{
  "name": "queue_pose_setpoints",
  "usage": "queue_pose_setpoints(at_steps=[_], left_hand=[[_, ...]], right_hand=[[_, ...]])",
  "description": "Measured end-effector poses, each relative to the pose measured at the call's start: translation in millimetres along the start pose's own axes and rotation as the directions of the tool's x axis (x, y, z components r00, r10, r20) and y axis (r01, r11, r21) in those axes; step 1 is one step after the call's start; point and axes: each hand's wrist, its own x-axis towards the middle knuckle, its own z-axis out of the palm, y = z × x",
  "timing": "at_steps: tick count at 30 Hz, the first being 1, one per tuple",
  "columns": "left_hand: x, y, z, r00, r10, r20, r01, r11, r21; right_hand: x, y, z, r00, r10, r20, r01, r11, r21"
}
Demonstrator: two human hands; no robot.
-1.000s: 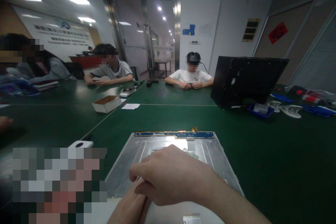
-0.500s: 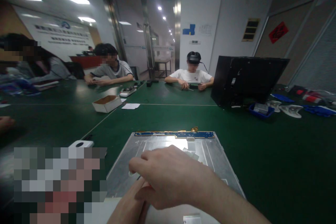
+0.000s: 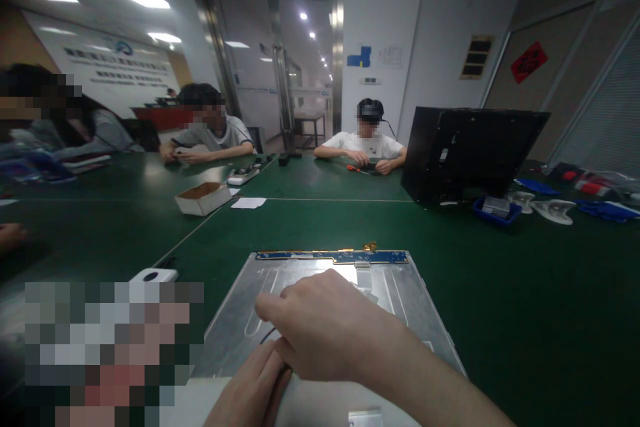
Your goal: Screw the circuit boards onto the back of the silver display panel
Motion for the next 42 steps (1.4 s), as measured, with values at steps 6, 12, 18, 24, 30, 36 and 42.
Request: queue_pose_setpoints(at_steps=[6, 12, 18, 24, 30, 36, 42], left_hand=[[2, -2, 3.4, 0.999, 0.042, 0.015, -0.041, 0.999, -0.022], [1, 3, -2.0, 1.0, 0.013, 0.002, -0.013, 1.0, -0.008], [1, 5, -4.6, 1.0, 0.003, -0.001, -0.003, 1.0, 0.002], [1, 5, -4.9, 1.0, 0.003, 0.001, -0.003, 1.0, 0.005], [3, 4, 0.2, 1.0, 0.01, 0.008, -0.01, 1.0, -0.003], [0, -4, 5.7, 1.0, 0.02, 0.017, -0.02, 0.999, -0.026], [-2, -13, 11.9, 0.998, 0.043, 0.034, -0.041, 0.998, -0.048]], right_hand=[[-2, -1, -5, 0.995, -0.07, 0.072, 0.064, 0.994, 0.092], [0, -3, 1, 1.0, 0.026, -0.011, -0.027, 0.999, -0.03], [4, -3, 2, 0.994, 0.11, -0.018, -0.111, 0.99, -0.084], [4, -5, 5, 0.993, 0.121, -0.01, -0.121, 0.986, -0.113], [3, -2, 4, 0.996, 0.087, -0.02, -0.088, 0.995, -0.051], [-2, 2, -3, 0.999, 0.017, 0.029, -0.019, 0.996, 0.084], [-3, -2, 0, 0.999, 0.021, 0.038, -0.023, 0.998, 0.058]])
